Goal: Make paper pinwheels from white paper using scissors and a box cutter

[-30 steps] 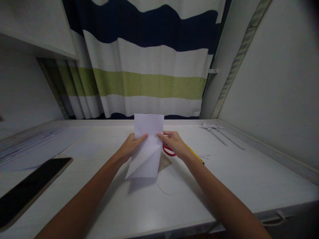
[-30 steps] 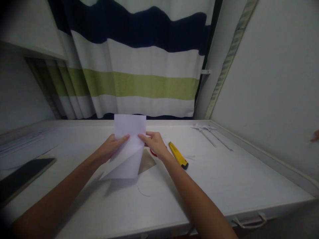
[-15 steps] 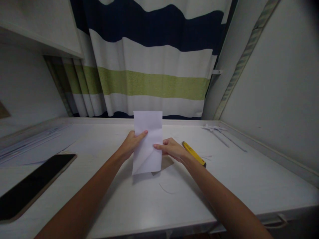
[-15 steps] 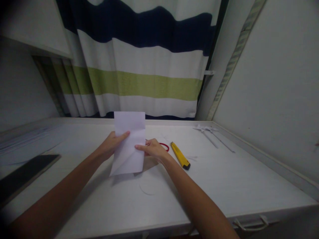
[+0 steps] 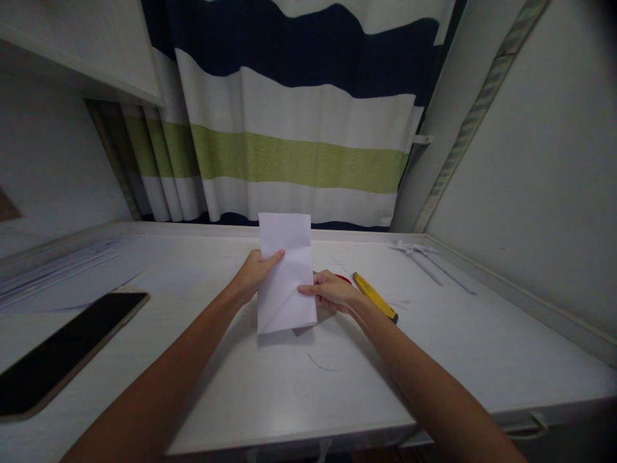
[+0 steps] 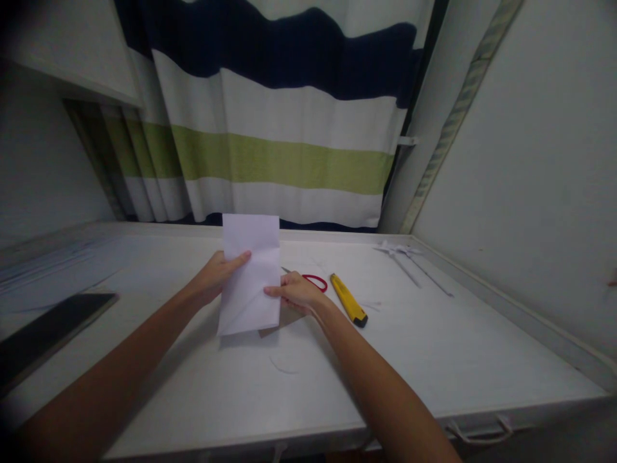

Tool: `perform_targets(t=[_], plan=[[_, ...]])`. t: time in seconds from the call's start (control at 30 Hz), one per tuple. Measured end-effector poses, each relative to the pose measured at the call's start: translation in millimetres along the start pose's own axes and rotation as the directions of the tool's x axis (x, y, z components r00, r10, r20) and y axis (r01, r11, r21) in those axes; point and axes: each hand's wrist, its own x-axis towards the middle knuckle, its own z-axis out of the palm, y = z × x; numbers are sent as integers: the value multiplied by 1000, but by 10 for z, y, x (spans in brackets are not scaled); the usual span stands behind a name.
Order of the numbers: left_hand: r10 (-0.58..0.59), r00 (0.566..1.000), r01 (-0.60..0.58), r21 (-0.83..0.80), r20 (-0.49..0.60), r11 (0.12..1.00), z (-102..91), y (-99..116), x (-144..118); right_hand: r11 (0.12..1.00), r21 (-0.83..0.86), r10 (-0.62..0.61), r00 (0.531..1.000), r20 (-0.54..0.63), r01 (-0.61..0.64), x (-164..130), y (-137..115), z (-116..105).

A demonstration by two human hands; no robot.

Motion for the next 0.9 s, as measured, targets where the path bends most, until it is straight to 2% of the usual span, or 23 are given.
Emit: perform_targets(t=[0.13,0.27,0.4,0.8,0.9], plan=[[6,999,-7,-6,-40,1000,-14,3,4,998,-11,55,995,80,-54,-8,3,-19],[1,995,-2,-11,-102,1000,-35,15,16,997,-22,81,995,59,-80,-8,25,15],[16,994,-17,-15,-111,1000,-58,34,25,995,-3,101,993,61,-101,-4,43,23],[3,986,-1,13,-164,1000,-86,73,23,987,-67,158,942,295,-145,-90,-38,-49],[13,964,-17,-15,-264,1000,-174,97,65,981,-85,194,899,391,-175,-113,-48,-49]])
